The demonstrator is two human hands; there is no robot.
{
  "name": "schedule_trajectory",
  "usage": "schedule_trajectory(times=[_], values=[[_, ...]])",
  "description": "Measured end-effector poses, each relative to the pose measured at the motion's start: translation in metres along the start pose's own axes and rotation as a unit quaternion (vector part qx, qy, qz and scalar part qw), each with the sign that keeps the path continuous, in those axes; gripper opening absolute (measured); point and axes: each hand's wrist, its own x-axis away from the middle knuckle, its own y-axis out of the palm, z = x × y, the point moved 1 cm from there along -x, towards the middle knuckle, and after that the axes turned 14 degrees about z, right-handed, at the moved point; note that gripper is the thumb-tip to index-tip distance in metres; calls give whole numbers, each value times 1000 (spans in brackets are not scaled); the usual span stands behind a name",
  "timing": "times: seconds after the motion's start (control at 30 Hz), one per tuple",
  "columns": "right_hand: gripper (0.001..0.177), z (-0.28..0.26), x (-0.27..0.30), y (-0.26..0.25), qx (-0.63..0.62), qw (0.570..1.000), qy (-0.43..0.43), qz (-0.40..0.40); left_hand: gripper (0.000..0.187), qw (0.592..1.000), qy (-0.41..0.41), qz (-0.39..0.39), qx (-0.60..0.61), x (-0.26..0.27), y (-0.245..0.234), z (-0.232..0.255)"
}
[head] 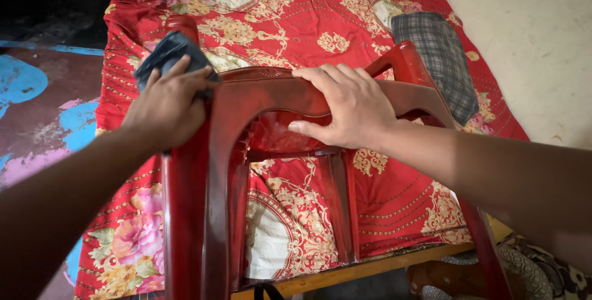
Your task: The person wipes a red plastic chair with a blue cloth, cleaning the seat, backrest, and legs. The chair is placed on a bed with a red floral sheet, and the person systematically wipes different parts of the chair.
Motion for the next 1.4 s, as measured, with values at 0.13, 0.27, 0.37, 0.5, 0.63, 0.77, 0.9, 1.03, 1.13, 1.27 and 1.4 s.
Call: schedule_trajectory(times=[0.13,0.27,0.37,0.5,0.63,0.77,0.9,1.03,1.13,1.27,1.4], values=[[81,1,2,2,1,1000,-4,16,53,998,-8,25,53,26,-3,2],[82,0,1,1,-8,1000,2,16,52,999,-10,16,46,23,-6,1],[81,-1,1,2,-8,1000,5,19,49,1000,-12,-2,25,10,-1,-5],[81,-3,0,3,-5,1000,6,20,48,1000,7,-6,-7,-19,17,-26],[82,-2,0,4,-1,1000,6,12,56,999,-36,-35,6,-61,36,-55],[80,-1,1,3,-6,1000,-5,15,58,998,-57,-28,20,-88,47,-74],[81,0,1,2,1,1000,-1,14,44,998,-24,63,13,-71,51,-64],[82,-1,-1,3,3,1000,11,-1,48,991,-78,84,66,-31,34,-45],[83,0,-1,4,0,1000,16,-5,47,989,14,127,79,10,19,-30],[84,1,-2,7,-7,1000,4,9,47,987,4,136,81,49,3,-10],[87,5,-2,11,-8,1000,7,3,44,986,-32,134,91,79,-11,11]])
